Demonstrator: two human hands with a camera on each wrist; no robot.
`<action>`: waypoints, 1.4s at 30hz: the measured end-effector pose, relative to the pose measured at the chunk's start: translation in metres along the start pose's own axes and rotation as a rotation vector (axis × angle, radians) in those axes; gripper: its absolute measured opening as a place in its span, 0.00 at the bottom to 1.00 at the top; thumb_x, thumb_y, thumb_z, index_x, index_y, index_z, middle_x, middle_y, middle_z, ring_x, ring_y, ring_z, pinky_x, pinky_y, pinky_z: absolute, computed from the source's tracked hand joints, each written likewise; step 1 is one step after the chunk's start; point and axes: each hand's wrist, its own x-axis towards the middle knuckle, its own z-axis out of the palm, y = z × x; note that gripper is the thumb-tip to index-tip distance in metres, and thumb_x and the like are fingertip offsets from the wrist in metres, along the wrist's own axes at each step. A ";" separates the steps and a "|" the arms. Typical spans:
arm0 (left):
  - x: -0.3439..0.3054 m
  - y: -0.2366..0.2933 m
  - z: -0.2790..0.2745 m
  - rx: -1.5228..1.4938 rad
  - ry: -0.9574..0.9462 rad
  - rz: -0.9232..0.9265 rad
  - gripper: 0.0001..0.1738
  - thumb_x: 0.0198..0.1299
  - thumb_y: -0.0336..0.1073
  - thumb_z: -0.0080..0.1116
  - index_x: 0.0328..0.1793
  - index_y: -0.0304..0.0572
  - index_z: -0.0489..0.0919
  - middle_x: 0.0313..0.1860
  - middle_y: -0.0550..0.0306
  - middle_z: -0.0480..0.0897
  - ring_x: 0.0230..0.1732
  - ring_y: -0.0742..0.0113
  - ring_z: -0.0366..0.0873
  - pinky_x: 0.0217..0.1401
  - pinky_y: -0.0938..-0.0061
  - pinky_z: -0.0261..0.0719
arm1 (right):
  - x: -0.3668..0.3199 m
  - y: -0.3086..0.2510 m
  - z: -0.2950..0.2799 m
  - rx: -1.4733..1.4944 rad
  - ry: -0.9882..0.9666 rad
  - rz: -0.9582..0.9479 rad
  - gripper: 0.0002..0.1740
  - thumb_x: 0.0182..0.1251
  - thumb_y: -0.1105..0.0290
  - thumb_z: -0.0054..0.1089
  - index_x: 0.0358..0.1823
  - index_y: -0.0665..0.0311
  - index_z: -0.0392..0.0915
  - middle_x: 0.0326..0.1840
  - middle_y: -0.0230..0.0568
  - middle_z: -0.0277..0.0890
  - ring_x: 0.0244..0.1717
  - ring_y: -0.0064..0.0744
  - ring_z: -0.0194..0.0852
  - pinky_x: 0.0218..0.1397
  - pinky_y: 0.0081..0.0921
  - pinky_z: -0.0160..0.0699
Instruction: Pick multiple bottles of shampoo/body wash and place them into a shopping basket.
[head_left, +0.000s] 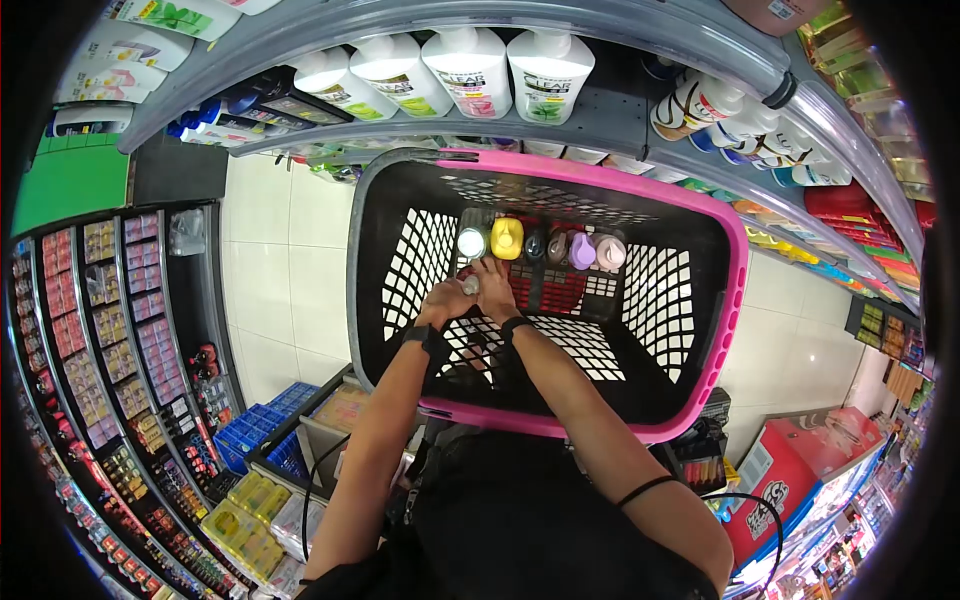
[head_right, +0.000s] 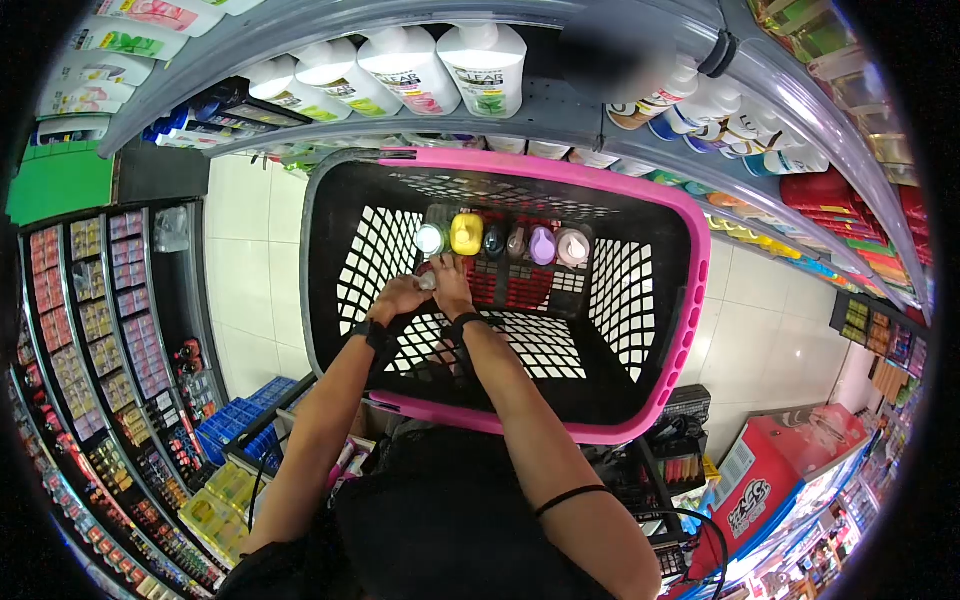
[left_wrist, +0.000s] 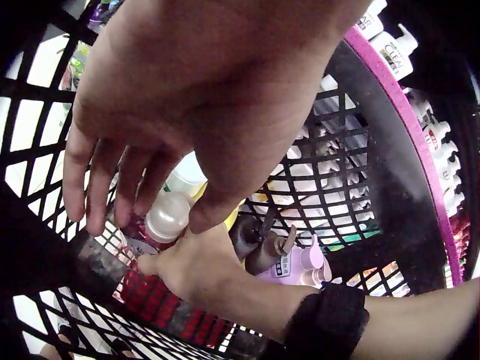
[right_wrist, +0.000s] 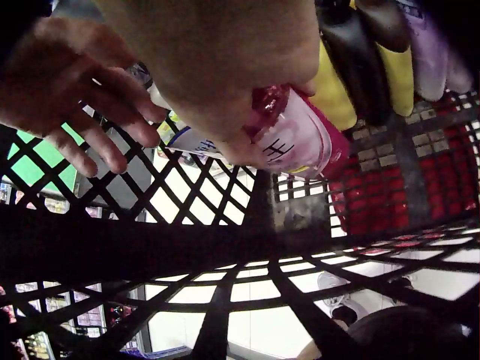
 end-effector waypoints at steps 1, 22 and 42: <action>0.000 0.003 0.000 -0.012 -0.021 -0.043 0.32 0.55 0.59 0.57 0.53 0.40 0.81 0.52 0.43 0.82 0.55 0.50 0.79 0.59 0.64 0.74 | -0.001 0.000 -0.004 0.026 -0.021 0.029 0.31 0.47 0.81 0.61 0.57 0.58 0.68 0.57 0.46 0.62 0.65 0.52 0.57 0.66 0.41 0.66; -0.023 0.017 0.015 -0.094 -0.042 -0.029 0.32 0.55 0.43 0.60 0.65 0.38 0.71 0.59 0.45 0.78 0.62 0.52 0.74 0.65 0.66 0.70 | -0.011 0.012 -0.004 0.127 -0.059 0.058 0.37 0.46 0.79 0.69 0.62 0.53 0.70 0.67 0.52 0.59 0.69 0.54 0.55 0.70 0.38 0.63; -0.141 -0.003 -0.043 -0.187 0.194 0.608 0.19 0.58 0.39 0.62 0.54 0.40 0.78 0.43 0.52 0.84 0.44 0.61 0.82 0.48 0.70 0.78 | -0.054 -0.039 -0.167 0.160 -0.173 -0.101 0.21 0.58 0.65 0.66 0.51 0.67 0.79 0.41 0.56 0.82 0.43 0.45 0.84 0.48 0.34 0.81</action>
